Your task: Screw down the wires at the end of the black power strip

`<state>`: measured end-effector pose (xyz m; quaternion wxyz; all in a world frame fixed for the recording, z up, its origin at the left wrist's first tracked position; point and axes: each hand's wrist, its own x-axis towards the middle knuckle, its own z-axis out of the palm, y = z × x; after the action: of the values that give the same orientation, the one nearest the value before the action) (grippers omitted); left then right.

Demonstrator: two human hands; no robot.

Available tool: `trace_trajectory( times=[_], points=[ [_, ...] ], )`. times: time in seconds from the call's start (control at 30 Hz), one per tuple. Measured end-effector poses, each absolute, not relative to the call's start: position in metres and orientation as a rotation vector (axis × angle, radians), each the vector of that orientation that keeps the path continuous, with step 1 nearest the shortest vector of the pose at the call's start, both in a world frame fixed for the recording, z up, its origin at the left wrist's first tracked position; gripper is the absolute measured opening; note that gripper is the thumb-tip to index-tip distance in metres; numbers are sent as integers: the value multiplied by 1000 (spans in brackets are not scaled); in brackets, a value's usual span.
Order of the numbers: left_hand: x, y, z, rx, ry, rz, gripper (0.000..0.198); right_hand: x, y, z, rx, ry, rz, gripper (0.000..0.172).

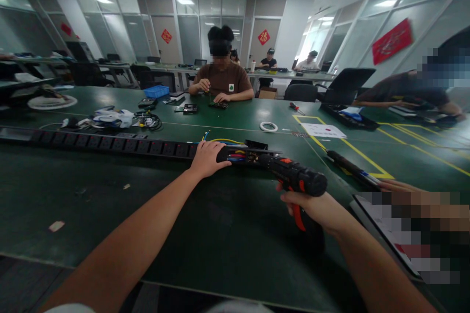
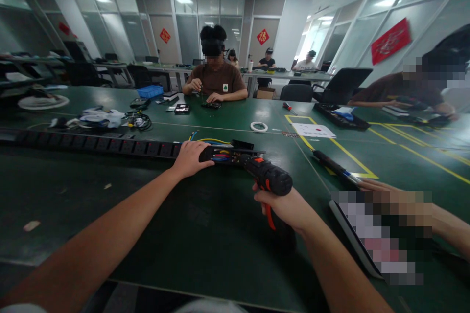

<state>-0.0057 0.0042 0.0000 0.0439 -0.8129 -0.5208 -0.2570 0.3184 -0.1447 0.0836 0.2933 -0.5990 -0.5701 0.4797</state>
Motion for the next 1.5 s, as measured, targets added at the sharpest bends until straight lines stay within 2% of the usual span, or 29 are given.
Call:
trace_trajectory(
  times=[0.47,0.8,1.3,1.5],
  points=[
    [-6,4,2,-2501,-1594,-773,65,318,-145,85,-1587,-1529,1271,24],
    [-7,5,-1,-2500,-1595,-774,67,320,-144,81,-1614,-1525,1269,33],
    [-6,3,2,-2492,-1600,-763,67,319,-145,84,-1589,-1538,1252,24],
    [-5,3,2,-2493,-1611,-779,66,319,-145,84,-1608,-1527,1240,32]
  ],
)
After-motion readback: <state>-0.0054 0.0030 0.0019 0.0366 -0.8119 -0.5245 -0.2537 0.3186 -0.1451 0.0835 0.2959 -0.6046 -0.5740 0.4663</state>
